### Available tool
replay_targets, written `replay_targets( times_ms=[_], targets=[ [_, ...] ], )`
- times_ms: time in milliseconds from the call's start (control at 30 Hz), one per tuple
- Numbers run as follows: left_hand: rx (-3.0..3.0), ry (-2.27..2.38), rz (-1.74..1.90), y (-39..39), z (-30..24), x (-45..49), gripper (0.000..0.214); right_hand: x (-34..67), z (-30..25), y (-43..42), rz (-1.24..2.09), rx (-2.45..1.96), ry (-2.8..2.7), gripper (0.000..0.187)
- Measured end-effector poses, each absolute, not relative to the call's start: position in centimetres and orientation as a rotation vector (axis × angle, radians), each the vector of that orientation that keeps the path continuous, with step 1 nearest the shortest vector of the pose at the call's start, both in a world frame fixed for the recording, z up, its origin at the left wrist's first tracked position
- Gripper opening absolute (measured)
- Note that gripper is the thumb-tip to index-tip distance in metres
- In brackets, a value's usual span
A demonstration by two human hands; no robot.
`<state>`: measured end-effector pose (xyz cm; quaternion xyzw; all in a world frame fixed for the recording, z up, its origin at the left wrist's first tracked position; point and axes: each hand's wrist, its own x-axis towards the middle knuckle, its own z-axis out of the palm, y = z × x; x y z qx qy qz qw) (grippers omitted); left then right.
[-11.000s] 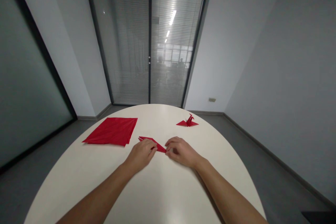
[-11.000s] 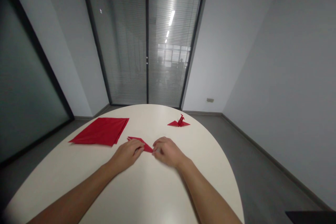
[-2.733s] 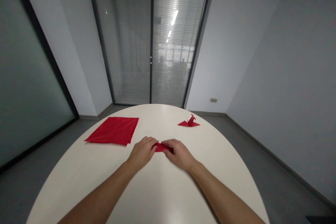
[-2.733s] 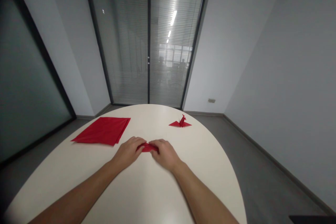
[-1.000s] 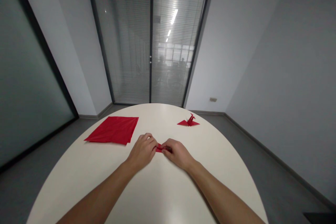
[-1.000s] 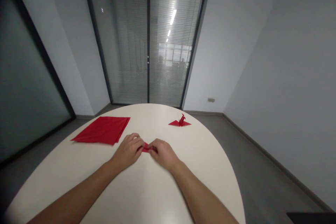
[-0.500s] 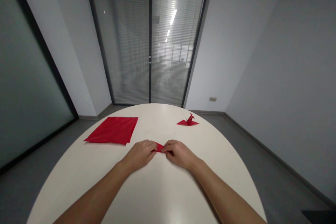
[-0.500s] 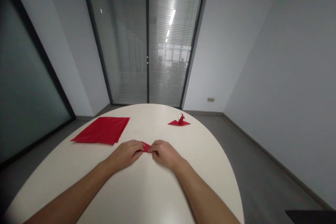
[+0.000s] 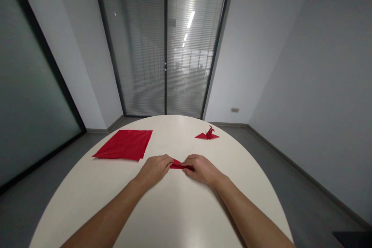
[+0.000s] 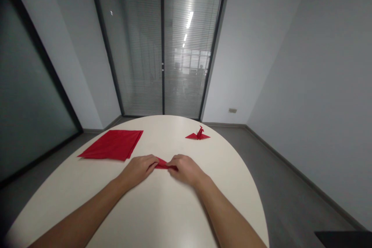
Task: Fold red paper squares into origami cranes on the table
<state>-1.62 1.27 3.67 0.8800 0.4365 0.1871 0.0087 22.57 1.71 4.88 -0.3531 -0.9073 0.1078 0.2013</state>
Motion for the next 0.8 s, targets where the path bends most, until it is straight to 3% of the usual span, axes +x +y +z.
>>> replay_targets(
  times_ms=[300, 633, 800],
  targets=[
    [2.777, 1.358, 0.601, 1.02, 4.16, -1.33, 0.029, 22.85, 4.42, 2.07, 0.351, -0.991, -2.492, 0.038],
    [2.775, 1.520, 0.514, 1.16, 4.20, -1.04, 0.023, 23.17, 4.66, 1.95, 0.370, -1.048, -2.477, 0.043],
    [2.807, 1.537, 0.513, 1.15, 4.09, -1.00, 0.023, 23.29, 5.18, 1.54, 0.452, -1.126, -2.414, 0.036]
  ],
)
